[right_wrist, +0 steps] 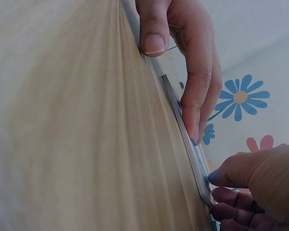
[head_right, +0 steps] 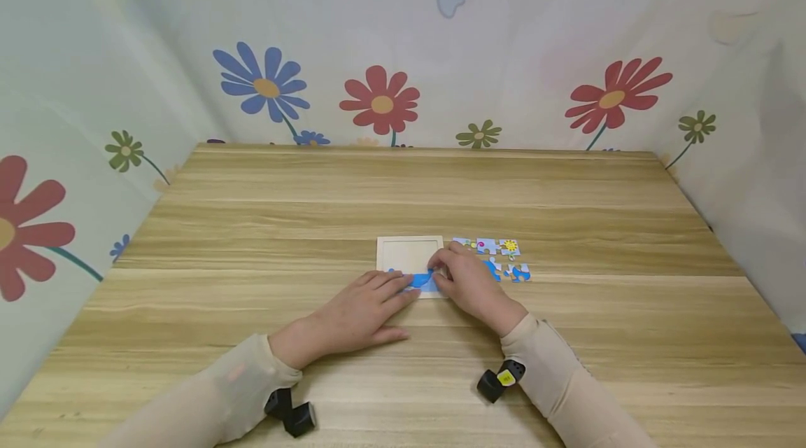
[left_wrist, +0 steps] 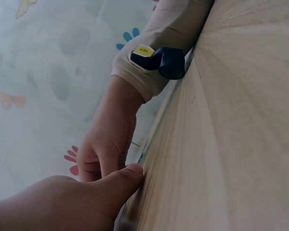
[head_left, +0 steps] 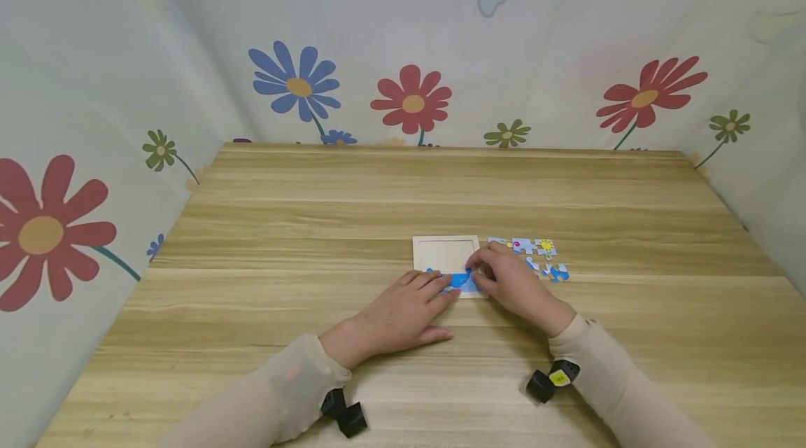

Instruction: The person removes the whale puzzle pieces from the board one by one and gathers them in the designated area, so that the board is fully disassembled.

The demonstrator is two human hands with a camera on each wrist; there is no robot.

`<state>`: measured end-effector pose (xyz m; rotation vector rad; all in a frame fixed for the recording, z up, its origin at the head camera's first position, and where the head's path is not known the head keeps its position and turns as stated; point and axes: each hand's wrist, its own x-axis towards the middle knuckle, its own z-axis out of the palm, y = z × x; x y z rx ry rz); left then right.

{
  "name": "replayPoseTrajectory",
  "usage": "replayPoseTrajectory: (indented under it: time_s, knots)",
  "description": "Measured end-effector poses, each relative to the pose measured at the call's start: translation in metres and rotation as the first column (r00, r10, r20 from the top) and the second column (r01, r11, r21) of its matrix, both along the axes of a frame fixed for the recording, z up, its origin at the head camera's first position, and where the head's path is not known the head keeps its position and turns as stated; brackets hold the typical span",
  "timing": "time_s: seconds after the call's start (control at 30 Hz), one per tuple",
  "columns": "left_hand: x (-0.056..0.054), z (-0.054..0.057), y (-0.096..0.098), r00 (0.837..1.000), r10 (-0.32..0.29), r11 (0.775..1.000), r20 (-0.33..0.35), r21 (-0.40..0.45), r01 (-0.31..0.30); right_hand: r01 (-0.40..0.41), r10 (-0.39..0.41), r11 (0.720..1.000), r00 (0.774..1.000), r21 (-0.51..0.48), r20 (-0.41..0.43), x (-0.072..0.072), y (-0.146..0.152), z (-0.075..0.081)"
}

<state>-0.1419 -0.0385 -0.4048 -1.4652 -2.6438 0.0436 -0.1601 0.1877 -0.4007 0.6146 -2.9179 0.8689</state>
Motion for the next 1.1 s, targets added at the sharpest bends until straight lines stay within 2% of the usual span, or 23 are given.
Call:
replayPoseTrajectory:
  time_s: [0.6, 1.1]
  knots:
    - [0.000, 0.000, -0.001, 1.000, 0.002, 1.000, 0.013, 0.005, -0.002, -0.017, 0.017, 1.000, 0.999, -0.021, 0.037, 0.000, 0.001, 0.004]
    - [0.001, 0.001, -0.001, 0.999, 0.012, 1.000, 0.033, 0.005, -0.013, -0.007, 0.017, 0.992, 0.997, -0.124, 0.081, -0.001, 0.005, 0.013]
